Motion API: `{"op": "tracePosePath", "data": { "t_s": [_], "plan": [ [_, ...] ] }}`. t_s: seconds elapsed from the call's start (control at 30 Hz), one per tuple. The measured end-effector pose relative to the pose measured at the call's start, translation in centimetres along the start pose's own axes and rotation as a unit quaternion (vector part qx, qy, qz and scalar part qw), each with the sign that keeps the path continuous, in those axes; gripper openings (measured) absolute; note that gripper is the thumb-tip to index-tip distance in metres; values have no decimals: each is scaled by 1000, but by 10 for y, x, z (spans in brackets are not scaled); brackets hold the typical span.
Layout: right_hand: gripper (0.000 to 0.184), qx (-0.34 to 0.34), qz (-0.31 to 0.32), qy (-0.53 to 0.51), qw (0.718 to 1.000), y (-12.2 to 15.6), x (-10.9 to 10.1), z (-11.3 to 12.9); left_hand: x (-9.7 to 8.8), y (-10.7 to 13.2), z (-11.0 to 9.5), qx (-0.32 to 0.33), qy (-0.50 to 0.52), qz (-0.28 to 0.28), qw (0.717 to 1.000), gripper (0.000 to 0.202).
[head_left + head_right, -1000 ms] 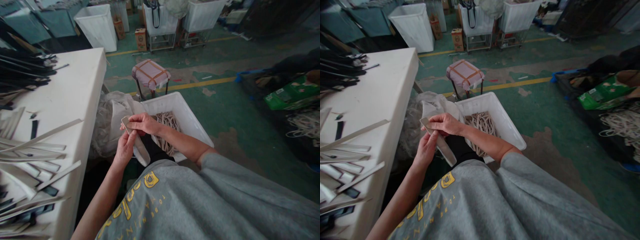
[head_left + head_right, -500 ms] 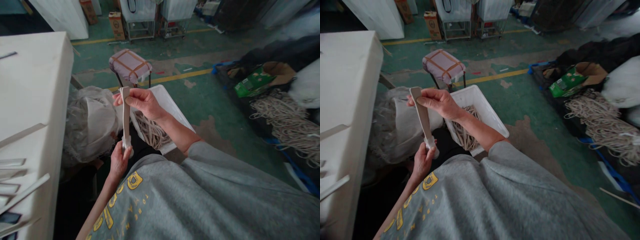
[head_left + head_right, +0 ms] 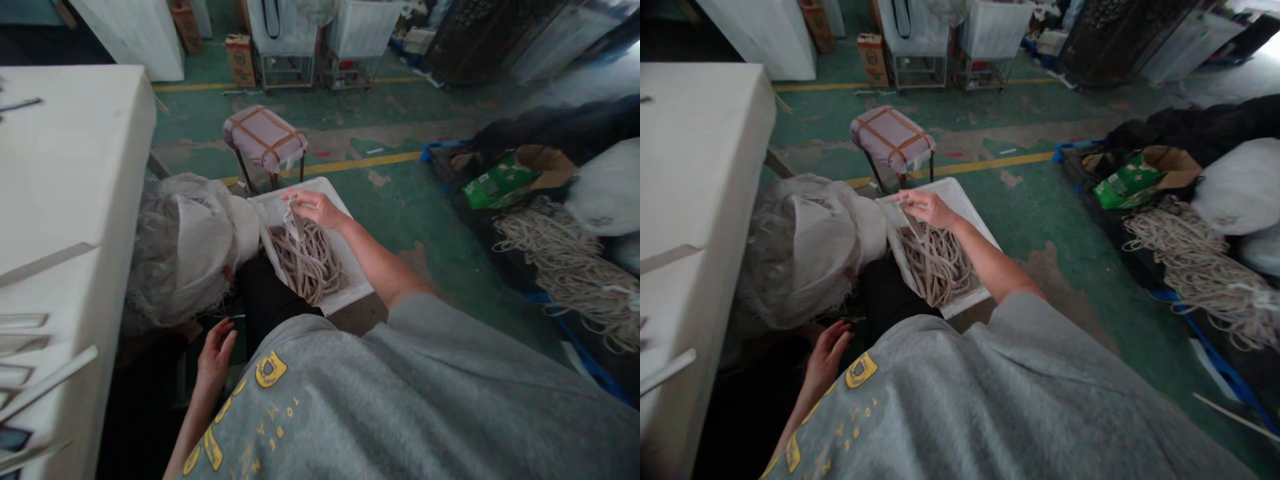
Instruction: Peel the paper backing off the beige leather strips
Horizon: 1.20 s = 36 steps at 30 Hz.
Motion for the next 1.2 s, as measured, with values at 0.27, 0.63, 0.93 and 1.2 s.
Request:
{"op": "tracePosePath", "data": {
  "t_s": [0.27,0.63,0.93,1.2],
  "plan": [
    [14,20,46,43,998,35,52,-98,0,2,-29,-8,114,-55,992,54],
    [20,-8,127,-20,992,-29,168,-17,-62,25,-89,109,164,-157,968,46],
    [29,-125,199,-51,971,-100,243,99,-165,131,-93,175,68,-384,904,27],
    [26,-211,202,-56,955,-112,307,179,-214,186,-58,134,28,-493,859,29]
  ]
}}
Point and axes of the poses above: each hand's wrist, its own y-axis away from the middle knuckle, its own x-axis out of the palm, z = x × y, the point moved 8 cm from there along -y, towards the middle knuckle, and after that the axes turned 6 degrees about y, right-handed, at the moved point
